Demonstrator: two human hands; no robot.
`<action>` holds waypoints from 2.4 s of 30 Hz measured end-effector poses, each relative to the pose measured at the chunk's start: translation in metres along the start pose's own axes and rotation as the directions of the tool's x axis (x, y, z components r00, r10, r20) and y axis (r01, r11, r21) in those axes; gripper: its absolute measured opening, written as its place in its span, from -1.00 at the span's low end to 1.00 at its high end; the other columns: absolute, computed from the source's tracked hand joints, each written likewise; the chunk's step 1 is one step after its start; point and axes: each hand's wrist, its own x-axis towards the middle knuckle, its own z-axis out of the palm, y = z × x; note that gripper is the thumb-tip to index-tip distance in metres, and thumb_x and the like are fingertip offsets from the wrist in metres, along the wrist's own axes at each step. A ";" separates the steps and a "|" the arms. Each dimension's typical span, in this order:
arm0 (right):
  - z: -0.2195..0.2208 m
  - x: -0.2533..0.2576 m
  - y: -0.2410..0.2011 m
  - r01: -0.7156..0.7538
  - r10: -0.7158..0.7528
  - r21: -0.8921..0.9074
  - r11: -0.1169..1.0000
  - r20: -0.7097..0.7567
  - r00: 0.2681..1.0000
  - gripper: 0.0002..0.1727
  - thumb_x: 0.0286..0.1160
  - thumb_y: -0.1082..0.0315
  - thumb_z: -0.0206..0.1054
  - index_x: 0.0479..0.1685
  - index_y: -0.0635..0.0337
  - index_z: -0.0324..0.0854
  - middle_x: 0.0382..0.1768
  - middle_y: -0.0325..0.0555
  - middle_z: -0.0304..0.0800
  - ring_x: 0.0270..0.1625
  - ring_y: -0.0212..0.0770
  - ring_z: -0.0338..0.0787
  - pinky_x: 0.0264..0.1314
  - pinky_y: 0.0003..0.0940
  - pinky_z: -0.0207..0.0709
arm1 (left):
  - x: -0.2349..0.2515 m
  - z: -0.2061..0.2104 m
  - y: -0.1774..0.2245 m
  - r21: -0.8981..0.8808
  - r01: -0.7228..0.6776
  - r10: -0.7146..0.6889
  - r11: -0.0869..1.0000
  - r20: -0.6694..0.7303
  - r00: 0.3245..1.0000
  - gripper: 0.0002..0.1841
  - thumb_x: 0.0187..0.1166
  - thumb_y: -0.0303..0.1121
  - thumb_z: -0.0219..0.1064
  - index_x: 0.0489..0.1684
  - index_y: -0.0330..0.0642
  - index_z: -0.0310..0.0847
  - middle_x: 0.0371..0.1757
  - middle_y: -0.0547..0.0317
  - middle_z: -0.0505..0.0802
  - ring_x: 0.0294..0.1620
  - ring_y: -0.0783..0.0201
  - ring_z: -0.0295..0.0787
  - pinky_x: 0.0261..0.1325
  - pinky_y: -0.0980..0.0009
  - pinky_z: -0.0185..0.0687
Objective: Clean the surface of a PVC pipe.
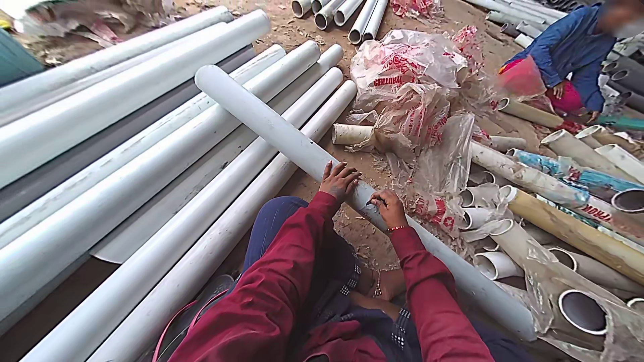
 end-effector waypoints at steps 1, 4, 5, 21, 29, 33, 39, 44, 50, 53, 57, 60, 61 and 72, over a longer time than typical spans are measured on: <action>-0.006 -0.001 0.000 -0.033 0.032 0.027 0.999 0.026 0.999 -0.85 0.51 0.55 0.37 -0.14 0.45 0.84 -0.03 0.30 0.86 0.18 0.18 0.79 0.42 0.00 0.51 | 0.000 -0.001 0.001 0.000 0.006 -0.006 1.000 0.018 1.000 -0.60 0.84 -0.20 0.04 0.48 0.12 0.70 0.56 0.17 0.71 0.80 -0.07 0.27 0.81 -0.34 -0.37; -0.025 -0.018 0.018 -0.169 0.185 0.126 0.977 -0.122 0.975 -0.83 0.56 0.57 0.32 -0.05 0.53 0.75 0.03 0.30 0.82 0.15 0.00 0.79 0.34 -0.18 0.57 | -0.001 -0.006 0.001 -0.029 0.026 -0.024 0.999 0.091 0.996 -0.56 0.87 -0.16 -0.02 0.63 0.14 0.56 0.65 0.16 0.63 0.85 -0.06 0.16 0.82 -0.33 -0.50; -0.033 -0.027 0.032 -0.208 0.223 0.091 0.974 -0.224 0.949 -0.81 0.58 0.57 0.30 -0.01 0.55 0.74 0.05 0.34 0.82 0.16 0.08 0.80 0.36 -0.09 0.57 | -0.001 -0.009 0.000 -0.063 0.024 -0.018 0.998 0.096 0.995 -0.54 0.86 -0.14 0.01 0.67 0.13 0.51 0.66 0.15 0.61 0.86 -0.07 0.15 0.82 -0.34 -0.51; -0.066 -0.088 0.094 -0.506 0.411 -0.051 0.861 -0.516 0.751 -0.71 0.76 0.44 0.17 0.19 0.44 0.71 0.19 0.41 0.80 0.26 0.39 0.80 0.28 0.32 0.56 | -0.059 0.019 0.080 -0.023 0.076 -0.076 0.997 -0.026 0.997 -0.65 0.62 -0.38 0.36 0.18 -0.55 0.71 0.07 -0.43 0.85 0.19 -0.35 0.81 0.33 -0.08 0.66; -0.064 -0.092 0.091 -0.489 0.404 -0.010 0.872 -0.549 0.732 -0.70 0.75 0.44 0.16 0.18 0.44 0.72 0.12 0.41 0.83 0.17 0.42 0.85 0.20 0.31 0.62 | -0.059 0.035 0.085 -0.030 0.160 -0.163 0.987 -0.176 0.971 -0.72 0.60 -0.44 0.37 0.02 -0.59 0.74 0.00 -0.44 0.86 0.09 -0.32 0.84 0.29 -0.09 0.68; -0.064 -0.091 0.092 -0.498 0.414 -0.008 0.867 -0.543 0.730 -0.70 0.75 0.44 0.15 0.19 0.43 0.72 0.13 0.41 0.83 0.18 0.41 0.84 0.21 0.28 0.63 | -0.056 0.035 0.087 0.010 0.194 -0.189 0.981 -0.179 0.966 -0.73 0.66 -0.48 0.29 0.05 -0.59 0.75 0.05 -0.47 0.85 0.14 -0.36 0.83 0.31 -0.13 0.66; -0.063 -0.089 0.094 -0.501 0.408 -0.024 0.865 -0.549 0.730 -0.71 0.74 0.43 0.17 0.15 0.43 0.73 0.08 0.40 0.84 0.13 0.38 0.86 0.14 0.26 0.66 | -0.059 0.044 0.096 0.139 0.152 -0.140 0.979 -0.095 0.986 -0.75 0.67 -0.59 0.16 0.06 -0.67 0.68 0.06 -0.54 0.81 0.22 -0.44 0.77 0.40 -0.12 0.61; -0.062 -0.089 0.095 -0.502 0.410 -0.024 0.865 -0.543 0.733 -0.70 0.75 0.43 0.15 0.17 0.43 0.72 0.09 0.40 0.84 0.14 0.38 0.87 0.16 0.27 0.65 | -0.066 0.053 0.104 0.135 0.211 -0.215 0.968 0.016 0.976 -0.67 0.72 -0.53 0.10 0.17 -0.72 0.61 0.18 -0.58 0.78 0.31 -0.43 0.73 0.47 -0.06 0.56; -0.066 -0.087 0.095 -0.487 0.406 -0.002 0.873 -0.551 0.729 -0.71 0.75 0.43 0.16 0.17 0.43 0.72 0.12 0.39 0.84 0.18 0.37 0.85 0.21 0.27 0.63 | -0.093 0.074 0.126 -0.204 0.497 -0.322 0.843 0.549 0.771 -0.56 0.90 -0.30 -0.04 0.30 -0.61 0.54 0.10 -0.37 0.81 0.08 -0.07 0.82 0.31 0.08 0.64; -0.062 -0.092 0.093 -0.485 0.388 -0.022 0.874 -0.569 0.725 -0.72 0.74 0.45 0.16 0.14 0.45 0.72 0.11 0.41 0.84 0.14 0.40 0.86 0.15 0.29 0.63 | -0.080 0.067 0.119 -0.614 0.681 -0.541 0.399 0.442 0.716 -0.42 0.96 -0.14 -0.29 -0.18 -0.43 0.55 -0.47 0.12 0.72 -0.49 0.32 0.72 -0.26 0.37 0.72; -0.056 -0.092 0.092 -0.463 0.337 -0.056 0.885 -0.610 0.717 -0.75 0.70 0.46 0.21 0.08 0.43 0.75 0.04 0.38 0.86 0.07 0.39 0.89 0.08 0.28 0.67 | -0.050 0.041 0.115 -0.727 0.681 -0.734 0.085 0.416 0.536 -0.45 0.94 -0.01 -0.22 -0.19 -0.31 0.51 -0.49 0.15 0.71 -0.53 0.30 0.67 -0.36 0.39 0.63; -0.060 -0.091 0.092 -0.477 0.356 -0.041 0.878 -0.611 0.707 -0.75 0.68 0.45 0.25 0.10 0.42 0.76 0.07 0.37 0.87 0.10 0.37 0.89 0.12 0.27 0.68 | -0.049 0.045 0.117 -0.728 0.685 -0.758 0.004 0.445 0.477 -0.42 0.92 0.00 -0.17 0.33 -0.45 0.40 -0.08 -0.08 0.71 -0.25 0.25 0.66 -0.12 0.33 0.59; -0.060 -0.092 0.093 -0.481 0.361 -0.038 0.876 -0.610 0.705 -0.75 0.67 0.45 0.26 0.10 0.42 0.76 0.06 0.36 0.87 0.09 0.36 0.89 0.14 0.26 0.69 | -0.050 0.048 0.118 -0.729 0.684 -0.748 -0.030 0.470 0.468 -0.37 0.92 0.04 -0.23 0.46 -0.46 0.32 0.12 -0.19 0.68 -0.09 0.19 0.65 0.02 0.28 0.56; -0.059 -0.091 0.089 -0.489 0.361 -0.045 0.871 -0.616 0.700 -0.77 0.62 0.48 0.30 0.06 0.41 0.79 0.02 0.31 0.90 0.05 0.29 0.92 0.10 0.20 0.72 | -0.051 0.043 0.119 -0.877 0.459 -0.753 -0.142 0.397 0.525 -0.69 0.87 -0.31 0.05 0.32 -0.41 0.33 -0.08 -0.05 0.69 -0.17 0.25 0.80 -0.06 0.36 0.76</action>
